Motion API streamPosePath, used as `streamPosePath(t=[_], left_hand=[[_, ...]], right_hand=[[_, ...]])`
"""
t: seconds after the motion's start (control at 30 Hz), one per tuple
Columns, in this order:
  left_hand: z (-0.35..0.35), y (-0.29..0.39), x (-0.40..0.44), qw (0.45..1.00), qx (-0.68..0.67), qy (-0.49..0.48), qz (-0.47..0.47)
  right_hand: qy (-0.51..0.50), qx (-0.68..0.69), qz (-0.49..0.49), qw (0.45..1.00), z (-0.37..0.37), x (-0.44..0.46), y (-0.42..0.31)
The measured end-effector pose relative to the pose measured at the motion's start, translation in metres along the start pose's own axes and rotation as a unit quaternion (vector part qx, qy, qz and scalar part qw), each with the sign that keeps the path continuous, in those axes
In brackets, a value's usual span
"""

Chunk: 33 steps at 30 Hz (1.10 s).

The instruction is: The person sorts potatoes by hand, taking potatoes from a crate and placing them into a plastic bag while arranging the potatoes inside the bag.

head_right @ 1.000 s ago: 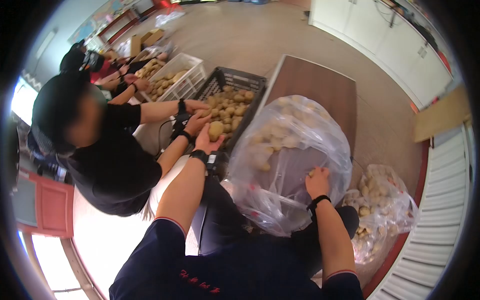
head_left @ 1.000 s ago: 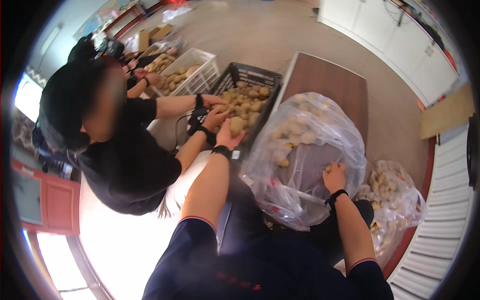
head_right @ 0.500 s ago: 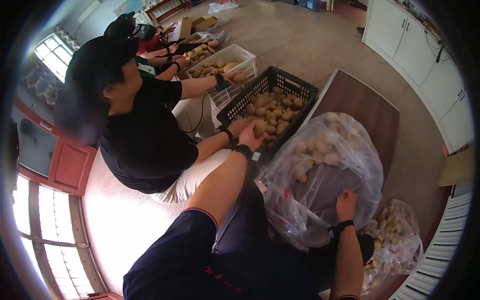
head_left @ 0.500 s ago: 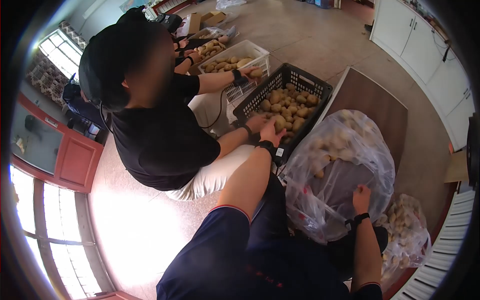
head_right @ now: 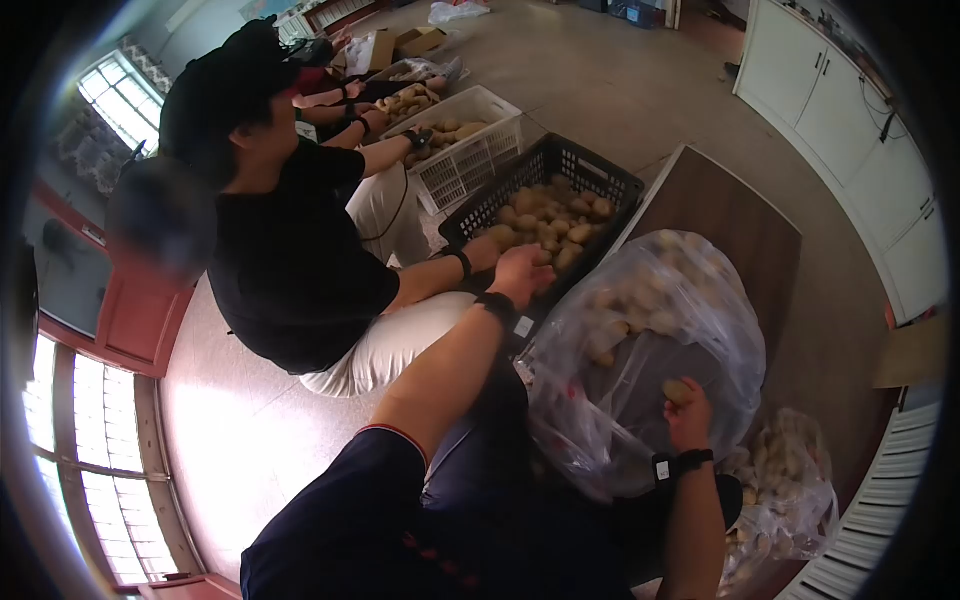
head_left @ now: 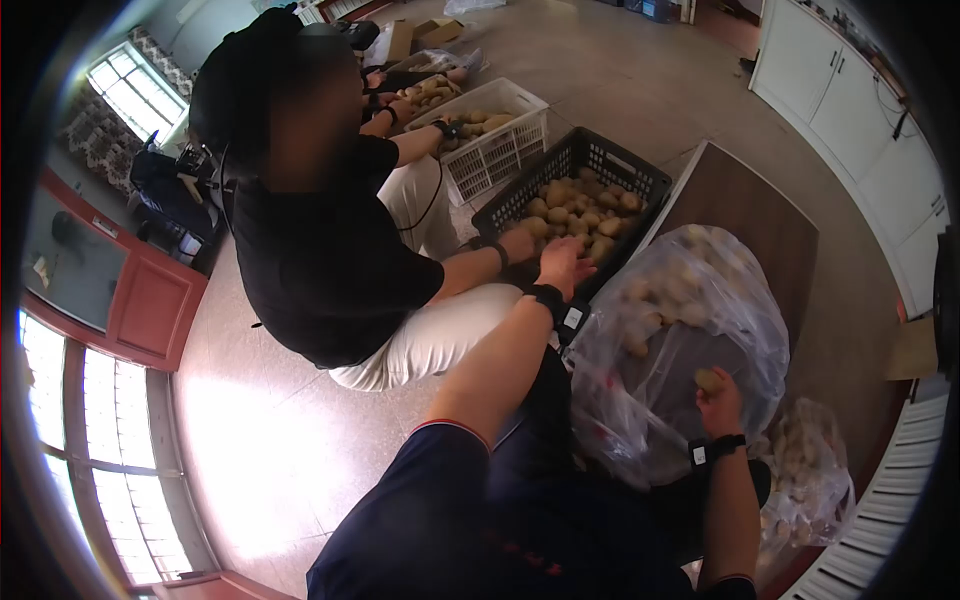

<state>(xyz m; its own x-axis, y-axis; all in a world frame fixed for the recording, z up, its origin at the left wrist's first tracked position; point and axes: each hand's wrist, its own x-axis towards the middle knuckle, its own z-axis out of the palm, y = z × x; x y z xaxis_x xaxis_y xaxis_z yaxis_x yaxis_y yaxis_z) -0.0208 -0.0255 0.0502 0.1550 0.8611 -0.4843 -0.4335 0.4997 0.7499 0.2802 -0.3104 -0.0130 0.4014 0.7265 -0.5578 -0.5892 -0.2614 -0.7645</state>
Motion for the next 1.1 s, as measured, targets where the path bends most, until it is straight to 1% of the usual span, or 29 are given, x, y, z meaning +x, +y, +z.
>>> streamPosePath(t=[0.03, 0.1, 0.13, 0.17, 0.23, 0.3, 0.37, 0.4, 0.47, 0.5, 0.57, 0.6, 0.67, 0.7, 0.77, 0.8, 0.9, 0.93, 1.0, 1.07, 1.1], left_hand=[[0.002, 0.002, -0.006, 1.0, -0.003, 0.001, -0.001], [0.011, 0.0, -0.013, 0.998, 0.051, -0.026, -0.02], [0.013, -0.003, -0.011, 0.996, 0.069, -0.045, -0.038], [0.012, -0.005, -0.011, 0.991, 0.083, -0.095, -0.04], [0.016, -0.013, -0.011, 0.985, 0.11, -0.123, -0.046], [0.025, -0.011, -0.025, 0.976, 0.147, -0.148, -0.054], [0.029, -0.011, -0.032, 0.96, 0.186, -0.194, -0.074], [0.031, -0.011, -0.034, 0.958, 0.188, -0.201, -0.081], [0.036, -0.012, -0.04, 0.94, 0.222, -0.241, -0.096], [0.039, -0.012, -0.042, 0.938, 0.224, -0.244, -0.099], [0.042, -0.011, -0.046, 0.923, 0.248, -0.267, -0.128], [0.044, -0.011, -0.048, 0.921, 0.249, -0.269, -0.131], [0.048, -0.01, -0.052, 0.899, 0.251, -0.323, -0.154], [0.048, -0.012, -0.05, 0.898, 0.253, -0.325, -0.156], [0.048, -0.014, -0.045, 0.873, 0.229, -0.385, -0.192], [0.046, -0.016, -0.041, 0.872, 0.23, -0.386, -0.193], [0.04, -0.018, -0.032, 0.875, 0.21, -0.397, -0.182], [0.038, -0.017, -0.031, 0.886, 0.201, -0.379, -0.176], [0.033, -0.014, -0.026, 0.897, 0.191, -0.36, -0.169], [0.028, -0.01, -0.02, 0.928, 0.142, -0.309, -0.153], [0.024, -0.009, -0.016, 0.928, 0.141, -0.309, -0.154]], right_hand=[[0.0, -0.003, 0.001, 1.0, 0.005, -0.003, -0.004], [-0.025, 0.143, 0.032, 0.989, 0.017, -0.004, -0.014], [-0.056, 0.125, 0.014, 0.99, 0.026, -0.006, -0.018], [-0.084, 0.107, -0.004, 0.991, 0.036, -0.007, -0.022], [-0.091, 0.089, -0.023, 0.992, 0.058, -0.007, -0.026], [-0.142, 0.042, -0.024, 0.989, 0.083, -0.015, -0.036], [-0.143, 0.006, -0.014, 0.99, 0.108, -0.015, -0.038], [-0.134, 0.009, -0.016, 0.991, 0.12, -0.017, -0.04], [-0.135, -0.046, 0.013, 0.99, 0.141, -0.021, -0.044], [-0.13, -0.043, 0.012, 0.99, 0.148, -0.019, -0.044], [-0.152, -0.078, 0.015, 0.985, 0.16, -0.014, -0.043], [-0.142, -0.088, 0.01, 0.986, 0.166, -0.011, -0.042], [-0.139, -0.098, 0.005, 0.985, 0.173, -0.004, -0.038], [-0.14, -0.109, 0.001, 0.984, 0.176, -0.002, -0.037], [-0.15, -0.115, -0.007, 0.982, 0.181, 0.002, -0.035], [-0.163, -0.122, -0.014, 0.979, 0.183, 0.003, -0.034], [-0.15, -0.134, -0.031, 0.979, 0.186, 0.003, -0.032], [-0.15, -0.134, -0.031, 0.979, 0.186, 0.001, -0.032], [-0.106, -0.128, -0.032, 0.986, 0.186, -0.003, -0.03], [-0.111, -0.148, -0.034, 0.982, 0.179, 0.002, -0.023], [-0.115, -0.168, -0.037, 0.978, 0.173, 0.007, -0.018]])
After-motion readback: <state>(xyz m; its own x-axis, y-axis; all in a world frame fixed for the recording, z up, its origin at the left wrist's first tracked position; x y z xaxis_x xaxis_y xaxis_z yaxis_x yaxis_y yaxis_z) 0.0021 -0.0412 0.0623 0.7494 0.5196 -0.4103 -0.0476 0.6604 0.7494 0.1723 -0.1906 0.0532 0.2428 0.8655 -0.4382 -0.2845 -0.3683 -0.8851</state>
